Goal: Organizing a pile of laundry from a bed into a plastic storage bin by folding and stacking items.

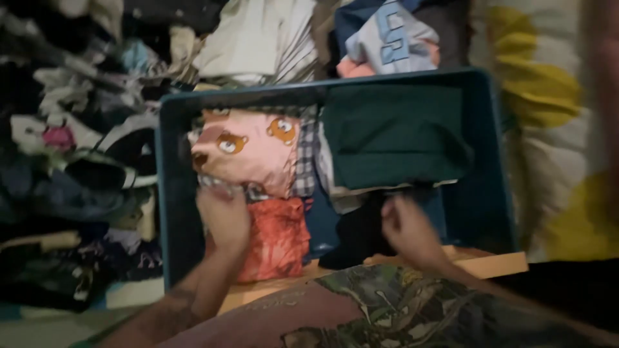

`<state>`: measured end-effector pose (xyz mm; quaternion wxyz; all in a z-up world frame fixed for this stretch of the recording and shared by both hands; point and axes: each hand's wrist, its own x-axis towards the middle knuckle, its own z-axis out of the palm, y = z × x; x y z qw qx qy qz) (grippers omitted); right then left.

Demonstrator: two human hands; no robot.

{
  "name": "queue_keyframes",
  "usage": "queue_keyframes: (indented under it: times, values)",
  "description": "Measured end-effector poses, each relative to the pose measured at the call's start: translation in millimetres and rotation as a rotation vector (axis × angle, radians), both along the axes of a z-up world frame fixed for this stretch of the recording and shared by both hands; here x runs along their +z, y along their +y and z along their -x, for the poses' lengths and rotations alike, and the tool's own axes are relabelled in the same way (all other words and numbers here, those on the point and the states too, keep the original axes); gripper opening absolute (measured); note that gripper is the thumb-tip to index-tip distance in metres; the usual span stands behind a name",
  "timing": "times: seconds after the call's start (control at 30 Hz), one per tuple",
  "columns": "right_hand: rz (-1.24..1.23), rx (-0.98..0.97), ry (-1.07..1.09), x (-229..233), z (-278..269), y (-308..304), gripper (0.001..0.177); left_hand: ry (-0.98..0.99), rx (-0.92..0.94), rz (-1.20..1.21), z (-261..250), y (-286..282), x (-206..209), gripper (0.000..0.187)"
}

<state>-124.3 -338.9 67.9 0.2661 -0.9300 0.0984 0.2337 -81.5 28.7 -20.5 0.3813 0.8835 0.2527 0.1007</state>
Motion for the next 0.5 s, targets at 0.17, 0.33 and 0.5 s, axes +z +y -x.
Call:
queue_keyframes:
  times: [0.17, 0.33, 0.5]
  values:
    - [0.083, -0.017, 0.331, -70.9, -7.9, -7.2, 0.096, 0.576, 0.224, -0.055, 57.5, 25.7, -60.8, 0.096]
    - [0.015, -0.178, 0.528, -120.2, -17.9, 12.4, 0.12, 0.806, 0.198, 0.354, 46.6, 50.8, -27.9, 0.104]
    - [0.139, 0.058, 0.518, -122.6, 0.4, 35.8, 0.101, 0.905, -0.022, 0.765, 47.2, 69.3, -42.3, 0.1]
